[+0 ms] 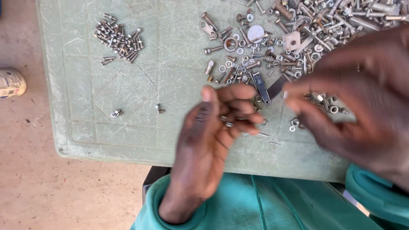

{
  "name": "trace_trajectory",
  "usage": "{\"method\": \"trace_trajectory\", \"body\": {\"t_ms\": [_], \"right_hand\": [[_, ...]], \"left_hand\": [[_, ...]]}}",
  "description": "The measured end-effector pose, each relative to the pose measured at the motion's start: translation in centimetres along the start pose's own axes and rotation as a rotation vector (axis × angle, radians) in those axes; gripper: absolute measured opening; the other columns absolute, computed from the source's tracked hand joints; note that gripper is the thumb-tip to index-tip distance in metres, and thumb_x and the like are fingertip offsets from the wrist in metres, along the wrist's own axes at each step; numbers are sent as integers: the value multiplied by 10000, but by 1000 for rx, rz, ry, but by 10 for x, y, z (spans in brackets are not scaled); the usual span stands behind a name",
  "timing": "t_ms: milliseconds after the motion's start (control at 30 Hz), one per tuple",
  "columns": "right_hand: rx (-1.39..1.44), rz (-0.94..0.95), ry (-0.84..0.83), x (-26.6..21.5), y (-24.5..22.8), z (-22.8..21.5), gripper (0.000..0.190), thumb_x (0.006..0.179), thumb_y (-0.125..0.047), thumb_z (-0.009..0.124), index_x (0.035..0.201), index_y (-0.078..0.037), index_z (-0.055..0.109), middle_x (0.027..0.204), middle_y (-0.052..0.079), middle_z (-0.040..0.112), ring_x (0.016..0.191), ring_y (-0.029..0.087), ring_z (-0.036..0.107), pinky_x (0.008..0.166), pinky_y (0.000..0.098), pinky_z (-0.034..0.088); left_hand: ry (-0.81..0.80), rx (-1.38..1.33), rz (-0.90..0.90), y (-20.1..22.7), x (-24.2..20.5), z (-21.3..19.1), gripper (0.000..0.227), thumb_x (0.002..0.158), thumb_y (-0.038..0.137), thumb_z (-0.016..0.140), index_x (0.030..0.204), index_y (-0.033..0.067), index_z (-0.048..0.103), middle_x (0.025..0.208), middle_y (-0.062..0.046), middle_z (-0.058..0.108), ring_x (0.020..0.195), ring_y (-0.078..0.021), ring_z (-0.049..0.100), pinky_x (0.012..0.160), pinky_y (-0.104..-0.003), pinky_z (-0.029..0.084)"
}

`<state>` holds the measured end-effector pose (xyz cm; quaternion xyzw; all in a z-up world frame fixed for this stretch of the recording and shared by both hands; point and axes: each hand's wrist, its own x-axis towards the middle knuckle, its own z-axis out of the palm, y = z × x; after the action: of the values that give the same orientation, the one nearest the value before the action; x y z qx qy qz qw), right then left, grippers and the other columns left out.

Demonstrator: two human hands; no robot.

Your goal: The person sorts a mixed pile of metal fasteners on a green table, picking up individual screws, nuts, and washers and placing them into small separate piles. The person occasionally picks up and examines specific items before setting them down.

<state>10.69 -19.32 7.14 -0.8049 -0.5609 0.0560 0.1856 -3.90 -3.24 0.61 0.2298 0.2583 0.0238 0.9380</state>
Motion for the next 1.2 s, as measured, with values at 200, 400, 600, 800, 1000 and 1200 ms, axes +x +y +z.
{"method": "trace_trajectory", "body": {"t_ms": [200, 400, 600, 800, 1000, 1200], "right_hand": [[-36, -37, 165, -14, -27, 21, 268, 987, -258, 845, 1147, -43, 826, 1095, 124, 672, 1018, 364, 514, 889, 428, 470], [-62, 20, 72, -18, -11, 18, 323, 1007, -212, 833, 1258, -17, 779, 1116, 170, 673, 1071, 384, 582, 936, 490, 486], [25, 165, -60, -19, -5, 25, 324, 1037, -99, 712, 1347, -11, 735, 1204, 194, 669, 1167, 398, 621, 1034, 529, 500], [22, 129, -26, -20, -6, 29, 278, 1022, -74, 729, 1298, -53, 754, 1146, 141, 681, 1097, 359, 625, 1028, 512, 478], [26, 70, 37, -18, -9, 30, 212, 1057, 13, 759, 1257, -55, 772, 1179, 123, 690, 1103, 362, 625, 1045, 515, 484], [15, 39, 33, -15, -9, 30, 256, 1021, 70, 767, 1245, -55, 771, 1171, 126, 704, 1063, 351, 643, 1018, 512, 489]], "left_hand": [[-34, -149, -41, -14, -6, 11, 540, 1109, 375, 464, 1289, -106, 628, 1216, -187, 692, 1056, -208, 677, 905, -309, 584], [129, 169, 384, 0, -14, -15, 572, 1084, 436, 418, 1149, -82, 651, 1059, -207, 708, 1072, -383, 724, 963, -412, 596], [248, 718, 664, 6, -23, -21, 792, 1062, 677, 243, 1099, 0, 651, 1219, -217, 681, 1313, -349, 648, 1152, -426, 519], [238, 918, 757, 11, -24, -21, 864, 1084, 736, 174, 1136, 5, 632, 1205, -201, 693, 1387, -359, 605, 1231, -472, 484], [114, 938, 731, 9, -28, -34, 882, 1094, 811, 210, 1386, 28, 493, 1387, -161, 625, 1568, -345, 440, 1379, -509, 362], [59, 1043, 782, 14, -28, -34, 876, 1104, 715, 193, 1404, -50, 496, 1458, -223, 572, 1591, -378, 370, 1383, -530, 347]]}}
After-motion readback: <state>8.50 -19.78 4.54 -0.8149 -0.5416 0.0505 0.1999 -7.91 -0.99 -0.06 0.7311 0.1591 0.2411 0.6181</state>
